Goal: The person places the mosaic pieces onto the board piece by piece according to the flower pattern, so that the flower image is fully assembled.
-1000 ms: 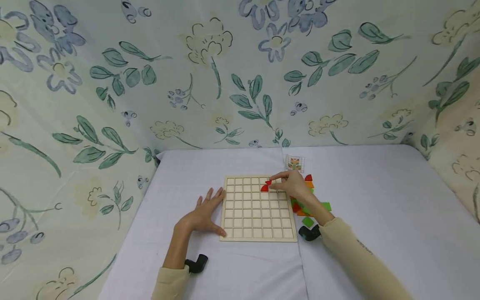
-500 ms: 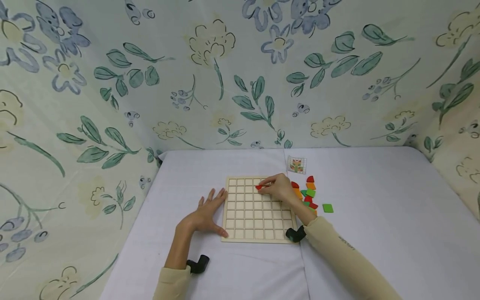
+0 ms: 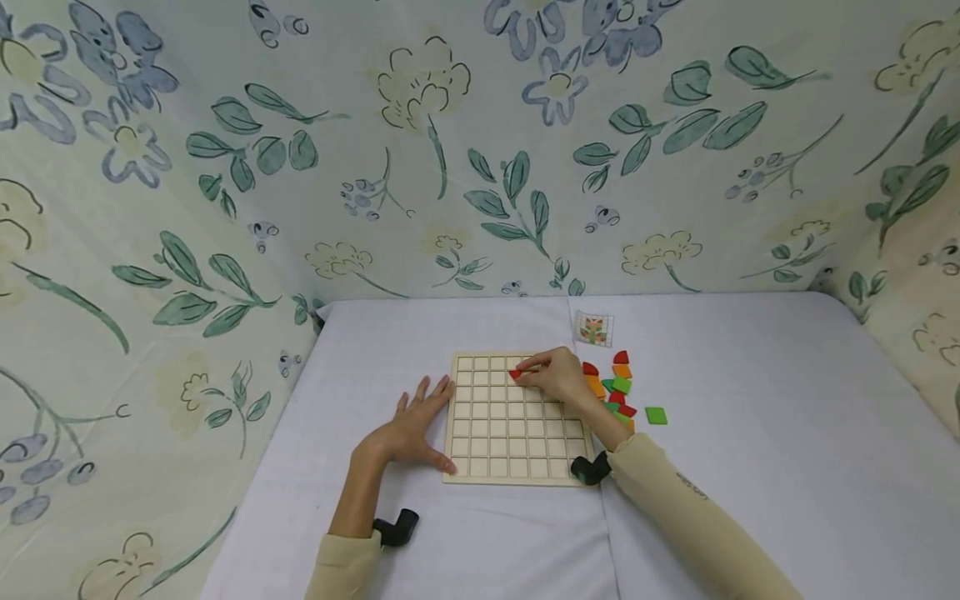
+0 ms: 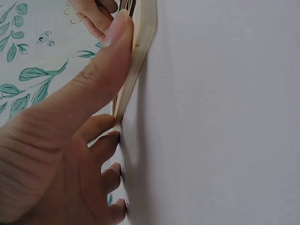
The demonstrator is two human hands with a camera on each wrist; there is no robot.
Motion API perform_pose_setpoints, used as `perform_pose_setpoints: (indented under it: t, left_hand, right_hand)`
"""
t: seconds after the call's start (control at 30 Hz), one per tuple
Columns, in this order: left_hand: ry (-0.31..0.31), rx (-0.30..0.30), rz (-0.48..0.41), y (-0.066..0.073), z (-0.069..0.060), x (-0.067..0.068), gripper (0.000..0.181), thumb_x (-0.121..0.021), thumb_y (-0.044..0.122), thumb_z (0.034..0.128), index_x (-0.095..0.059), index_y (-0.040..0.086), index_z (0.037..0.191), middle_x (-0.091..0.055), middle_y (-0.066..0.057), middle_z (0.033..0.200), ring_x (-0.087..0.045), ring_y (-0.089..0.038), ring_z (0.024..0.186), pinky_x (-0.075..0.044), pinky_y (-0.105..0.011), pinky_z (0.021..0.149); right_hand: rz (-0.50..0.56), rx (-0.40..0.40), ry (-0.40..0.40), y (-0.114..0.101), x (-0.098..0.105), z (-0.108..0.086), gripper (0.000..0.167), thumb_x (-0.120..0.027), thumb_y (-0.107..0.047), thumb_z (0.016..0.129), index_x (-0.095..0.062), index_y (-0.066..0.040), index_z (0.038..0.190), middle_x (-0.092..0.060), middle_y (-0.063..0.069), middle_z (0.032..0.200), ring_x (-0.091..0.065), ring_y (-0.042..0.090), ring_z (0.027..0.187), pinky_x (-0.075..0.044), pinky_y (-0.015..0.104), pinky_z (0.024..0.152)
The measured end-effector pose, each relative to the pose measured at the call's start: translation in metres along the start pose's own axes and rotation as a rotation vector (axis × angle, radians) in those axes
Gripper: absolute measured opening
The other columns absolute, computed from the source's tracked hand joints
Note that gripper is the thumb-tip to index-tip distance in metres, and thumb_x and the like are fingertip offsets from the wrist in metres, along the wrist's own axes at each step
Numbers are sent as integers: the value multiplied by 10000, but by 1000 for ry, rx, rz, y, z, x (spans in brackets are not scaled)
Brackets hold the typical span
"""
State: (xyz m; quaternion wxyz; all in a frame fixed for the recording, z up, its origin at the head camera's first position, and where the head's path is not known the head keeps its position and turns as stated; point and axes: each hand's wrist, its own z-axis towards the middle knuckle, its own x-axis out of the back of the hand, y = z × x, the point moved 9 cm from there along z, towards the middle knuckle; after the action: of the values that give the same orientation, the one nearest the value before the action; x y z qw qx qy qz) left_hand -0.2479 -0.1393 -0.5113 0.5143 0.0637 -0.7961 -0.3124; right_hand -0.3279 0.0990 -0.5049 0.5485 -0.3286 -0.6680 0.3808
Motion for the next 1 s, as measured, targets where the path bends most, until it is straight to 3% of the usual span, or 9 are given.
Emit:
perform_pose_setpoints:
  t: [0.27,0.37,0.5,0.6,0.87,1.0]
  left_hand:
    - [-5,6,7,0,1,0,1360,-989,395,610,-172,148,1669,-48,-25,1761,97,-340,1630,47,-615,1306]
    - [-5,8,7,0,0,0,1358,-990,388,606,-180,142,1668,-55,-29,1762,91,-341,1631,41,-616,1306]
    - [-1,12,14,-2,1,0,1363,-993,386,601,-181,139,1668,-58,-29,1763,85,-343,1633,32,-618,1307]
    - [-3,14,20,-3,1,-1,1370,-992,391,601,-172,140,1669,-51,-25,1764,89,-340,1633,34,-617,1307]
    - [-5,6,15,-4,2,-3,1372,-991,394,603,-167,138,1670,-48,-32,1764,96,-347,1630,42,-620,1305]
    - [2,-2,6,-3,2,-1,1366,-994,384,604,-177,127,1667,-59,-44,1763,95,-360,1628,47,-628,1301]
  right_hand:
    - [4,1,-4,-1,-2,-1,211,-862,-165,845,-830,-70,1031,-628,72,676,-367,111,503,-291,228,493]
    - [16,-6,-10,-2,-2,-1,202,-851,-144,855,-827,-60,1037,-682,136,773,-378,114,518,-300,227,493]
    - [36,-13,-18,-3,-3,-2,201,-841,-124,861,-822,-49,1047,-752,188,1052,-393,119,557,-321,229,511]
    - [47,-17,-25,-4,-5,-3,208,-839,-122,864,-819,-49,1058,-739,201,1091,-385,121,563,-319,226,520]
    - [27,-27,-27,-3,5,-8,231,-815,-176,897,-811,-63,1098,-588,124,640,-396,123,519,-320,235,494]
    - [9,-56,-23,0,28,-15,287,-795,-210,917,-790,-74,1170,-470,19,564,-341,129,510,-301,238,482]
